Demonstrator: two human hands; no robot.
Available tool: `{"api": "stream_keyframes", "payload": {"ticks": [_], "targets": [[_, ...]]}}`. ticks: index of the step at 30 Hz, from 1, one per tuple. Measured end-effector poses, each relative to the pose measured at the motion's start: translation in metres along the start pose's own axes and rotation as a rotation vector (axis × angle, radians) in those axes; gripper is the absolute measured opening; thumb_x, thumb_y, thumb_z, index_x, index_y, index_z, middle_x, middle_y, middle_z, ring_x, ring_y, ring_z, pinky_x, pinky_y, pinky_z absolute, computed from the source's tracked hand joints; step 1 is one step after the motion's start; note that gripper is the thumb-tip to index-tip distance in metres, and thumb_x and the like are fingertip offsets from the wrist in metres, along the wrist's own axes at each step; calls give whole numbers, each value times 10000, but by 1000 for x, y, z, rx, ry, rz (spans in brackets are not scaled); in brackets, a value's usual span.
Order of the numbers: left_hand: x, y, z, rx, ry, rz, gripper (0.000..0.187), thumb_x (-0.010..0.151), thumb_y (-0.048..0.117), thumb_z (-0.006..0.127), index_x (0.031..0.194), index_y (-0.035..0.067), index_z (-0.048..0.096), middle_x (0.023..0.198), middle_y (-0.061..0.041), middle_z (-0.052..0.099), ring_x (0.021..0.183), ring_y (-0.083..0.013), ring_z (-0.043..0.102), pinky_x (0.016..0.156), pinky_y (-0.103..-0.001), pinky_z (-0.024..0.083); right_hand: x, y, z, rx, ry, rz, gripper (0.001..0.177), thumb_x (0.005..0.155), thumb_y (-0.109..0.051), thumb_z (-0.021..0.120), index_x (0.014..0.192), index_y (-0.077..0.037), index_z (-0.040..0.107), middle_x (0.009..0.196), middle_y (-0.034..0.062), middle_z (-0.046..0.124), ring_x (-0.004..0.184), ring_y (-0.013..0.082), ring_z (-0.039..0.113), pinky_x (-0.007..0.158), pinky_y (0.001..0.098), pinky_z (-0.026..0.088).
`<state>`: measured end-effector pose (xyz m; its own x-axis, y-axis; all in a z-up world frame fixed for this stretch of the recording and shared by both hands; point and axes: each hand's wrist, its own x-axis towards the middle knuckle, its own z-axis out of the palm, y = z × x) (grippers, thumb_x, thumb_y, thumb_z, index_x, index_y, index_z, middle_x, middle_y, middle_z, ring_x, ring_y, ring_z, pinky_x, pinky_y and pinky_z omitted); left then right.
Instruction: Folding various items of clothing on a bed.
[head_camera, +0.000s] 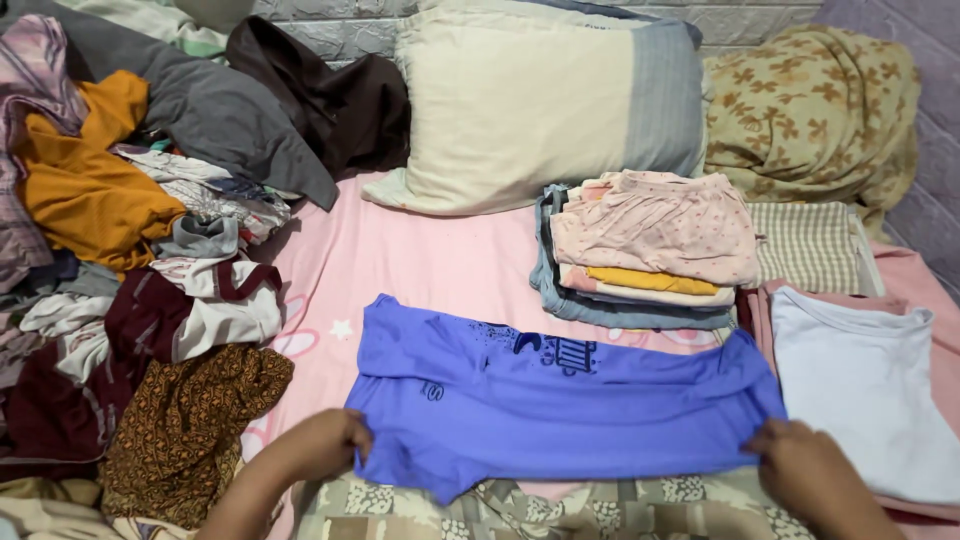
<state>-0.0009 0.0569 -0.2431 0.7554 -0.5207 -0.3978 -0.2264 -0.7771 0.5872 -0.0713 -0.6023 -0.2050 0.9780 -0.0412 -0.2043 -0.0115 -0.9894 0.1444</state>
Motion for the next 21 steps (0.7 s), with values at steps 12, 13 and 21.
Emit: {"api": "stream_keyframes", "payload": {"ticks": [12,13,21], "targets": [[138,-68,-39,-56,424,-511,397,838,449,719,1093,152,786,1116,-166,774,1071,-319,751,981,-399,573,96,-5,-5,197,-83,358,511,905,-597,577,1112,-197,817,1118,125,812,1035,342,770,910,485,614],[142,-65,-42,-58,425,-513,397,838,449,719,1093,152,786,1116,-166,774,1071,-319,751,981,-399,573,103,-11,-5,196,-82,356,511,905,-597,577,1112,-197,817,1118,125,812,1035,342,770,910,485,614],[165,-70,-57,-288,549,-734,517,780,441,800,984,-33,830,926,-205,809,845,-326,785,795,-428,596,130,-11,40,-125,178,547,535,825,-579,705,1114,-131,752,1182,84,724,1054,293,738,855,476,576]]}}
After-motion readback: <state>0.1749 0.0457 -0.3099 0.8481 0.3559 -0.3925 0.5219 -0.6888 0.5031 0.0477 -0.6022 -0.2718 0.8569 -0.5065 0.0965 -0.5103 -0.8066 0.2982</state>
